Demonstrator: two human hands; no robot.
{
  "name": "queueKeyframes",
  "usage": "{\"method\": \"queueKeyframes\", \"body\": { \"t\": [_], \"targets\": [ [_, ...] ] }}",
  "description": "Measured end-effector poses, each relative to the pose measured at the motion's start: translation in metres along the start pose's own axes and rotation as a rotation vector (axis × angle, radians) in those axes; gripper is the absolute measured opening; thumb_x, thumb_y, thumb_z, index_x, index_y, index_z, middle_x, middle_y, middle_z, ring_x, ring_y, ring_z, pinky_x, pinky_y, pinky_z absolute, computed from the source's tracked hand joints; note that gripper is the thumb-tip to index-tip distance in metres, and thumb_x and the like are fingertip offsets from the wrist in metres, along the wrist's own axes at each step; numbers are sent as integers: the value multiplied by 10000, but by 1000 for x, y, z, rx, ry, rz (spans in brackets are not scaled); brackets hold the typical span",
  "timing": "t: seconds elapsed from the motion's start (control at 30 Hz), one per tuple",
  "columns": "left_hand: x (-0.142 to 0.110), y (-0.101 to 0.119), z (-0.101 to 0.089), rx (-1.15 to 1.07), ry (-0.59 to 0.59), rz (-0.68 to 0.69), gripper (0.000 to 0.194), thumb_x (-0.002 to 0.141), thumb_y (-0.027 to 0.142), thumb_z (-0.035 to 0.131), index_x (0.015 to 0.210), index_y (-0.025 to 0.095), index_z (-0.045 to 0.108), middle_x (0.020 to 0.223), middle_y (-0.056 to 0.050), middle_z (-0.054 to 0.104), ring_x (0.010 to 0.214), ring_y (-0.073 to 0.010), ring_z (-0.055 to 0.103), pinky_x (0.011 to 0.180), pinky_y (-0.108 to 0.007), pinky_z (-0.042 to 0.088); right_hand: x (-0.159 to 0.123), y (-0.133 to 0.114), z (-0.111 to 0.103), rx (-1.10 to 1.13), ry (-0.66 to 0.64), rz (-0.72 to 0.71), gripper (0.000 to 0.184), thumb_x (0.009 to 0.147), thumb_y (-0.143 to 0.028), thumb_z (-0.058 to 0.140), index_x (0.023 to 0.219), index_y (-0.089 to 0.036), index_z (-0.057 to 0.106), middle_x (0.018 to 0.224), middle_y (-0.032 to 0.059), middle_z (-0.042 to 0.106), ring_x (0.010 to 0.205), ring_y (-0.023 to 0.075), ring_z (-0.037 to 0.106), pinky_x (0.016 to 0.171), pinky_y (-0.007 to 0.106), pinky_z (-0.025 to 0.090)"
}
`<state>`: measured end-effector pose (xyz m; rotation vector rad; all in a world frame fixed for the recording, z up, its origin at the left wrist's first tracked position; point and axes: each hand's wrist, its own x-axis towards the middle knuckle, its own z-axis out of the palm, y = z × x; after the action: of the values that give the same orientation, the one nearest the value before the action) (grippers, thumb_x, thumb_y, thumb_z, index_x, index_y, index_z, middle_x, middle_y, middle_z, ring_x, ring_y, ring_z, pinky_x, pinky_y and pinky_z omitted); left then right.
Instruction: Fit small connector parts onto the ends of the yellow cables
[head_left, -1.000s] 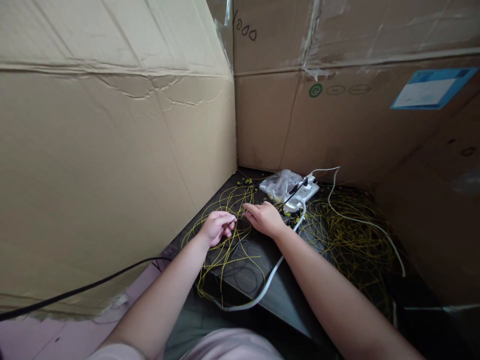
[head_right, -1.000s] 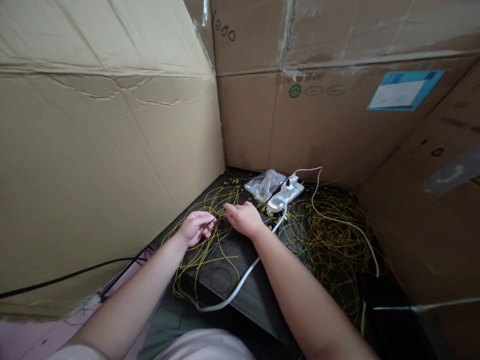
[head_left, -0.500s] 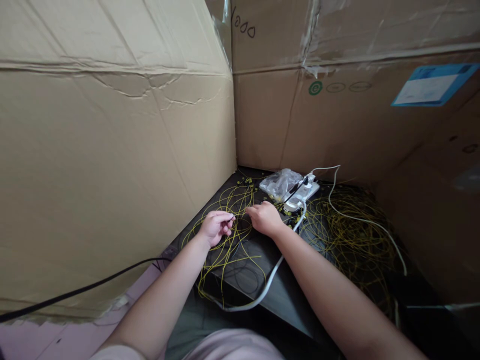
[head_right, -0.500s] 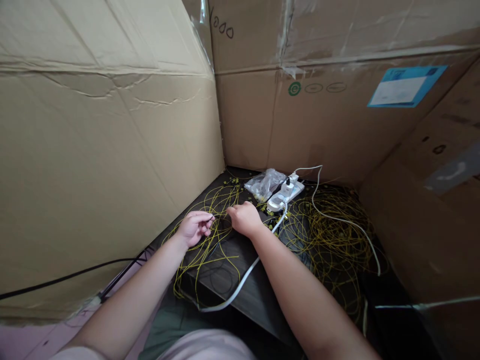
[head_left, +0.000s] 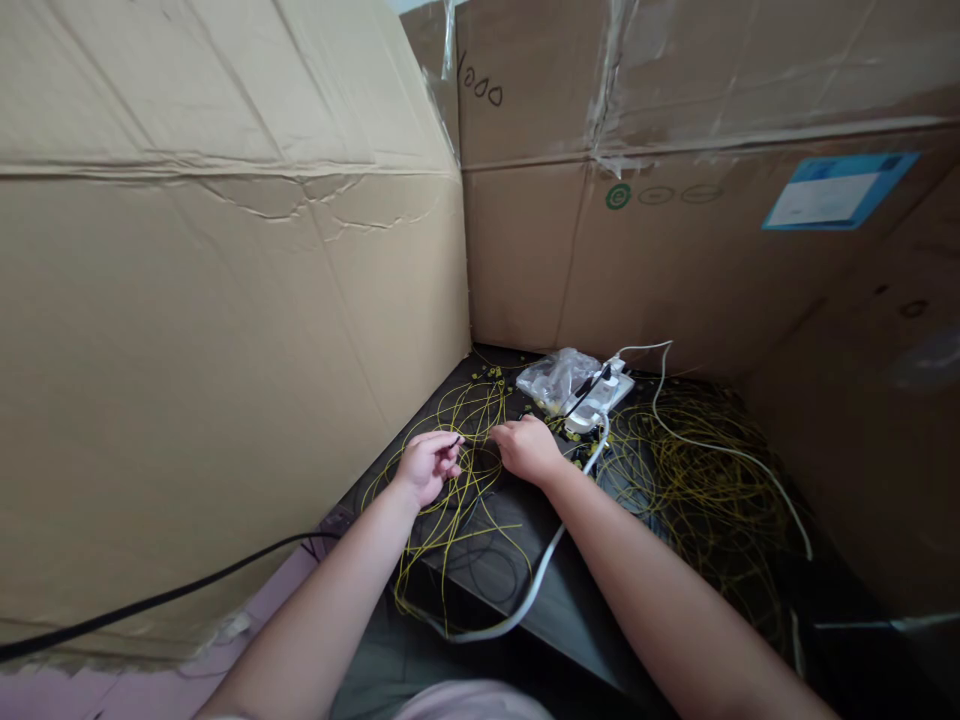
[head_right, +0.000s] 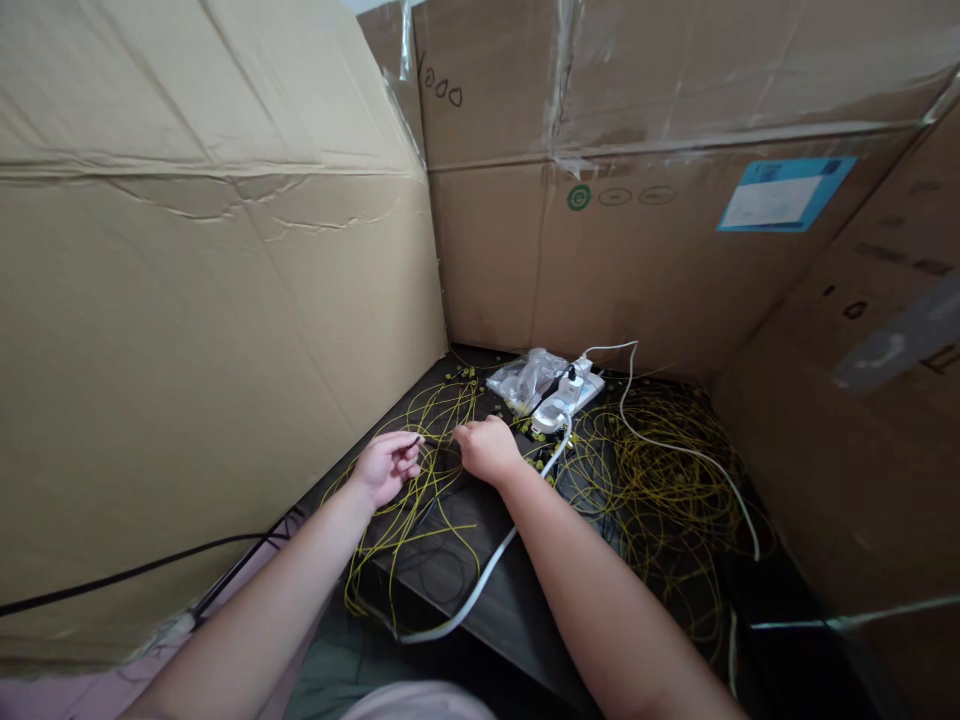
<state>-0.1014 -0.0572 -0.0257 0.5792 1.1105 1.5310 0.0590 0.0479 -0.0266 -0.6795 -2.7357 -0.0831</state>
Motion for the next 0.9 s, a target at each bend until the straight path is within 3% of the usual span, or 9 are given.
{"method": "queueKeyframes", "body": {
  "t": [0.1,0.23,0.33,0.5,0.63,0.9],
  "targets": [
    [0,2,-1,-84,-32,-4,225,689,192,634,909,149,620,508,50,450,394,-37,339,425,-202,325,-1,0,-1,15,-10,-33,192,809,-167,416,809,-173,607,747,51,648,650,133,557,634,269,255],
    [-1,6,0,-226,-124,-36,149,714,213,618,823,111,618,557,29,444,446,-42,383,428,-189,310,-1,-1,-2,30,-10,-58,199,827,-174,407,824,-177,606,752,43,649,651,128,558,633,267,259],
    [-4,7,1,-304,-191,-28,205,741,270,589,823,85,626,616,1,468,505,-59,429,457,-203,348,-1,-1,-2,38,0,-65,194,831,-178,410,806,-170,602,744,43,647,632,122,553,623,269,255],
    [-9,5,3,-167,-270,54,245,677,132,623,917,81,633,769,-58,549,632,-106,517,523,-233,404,-1,0,-1,59,39,-76,180,818,-166,423,795,-166,601,719,40,643,608,112,546,613,268,253],
    [-6,0,3,-94,-218,98,295,629,63,619,922,90,640,810,-73,578,691,-129,546,601,-266,442,-2,1,2,92,99,-75,182,815,-170,429,789,-162,610,698,43,642,603,111,548,614,264,262],
    [4,-5,-3,-62,28,297,273,594,71,640,860,130,650,793,-46,584,703,-113,543,628,-246,453,-4,5,8,199,349,32,235,881,-208,376,928,-148,598,807,63,662,688,119,579,673,253,321]
  ]
}}
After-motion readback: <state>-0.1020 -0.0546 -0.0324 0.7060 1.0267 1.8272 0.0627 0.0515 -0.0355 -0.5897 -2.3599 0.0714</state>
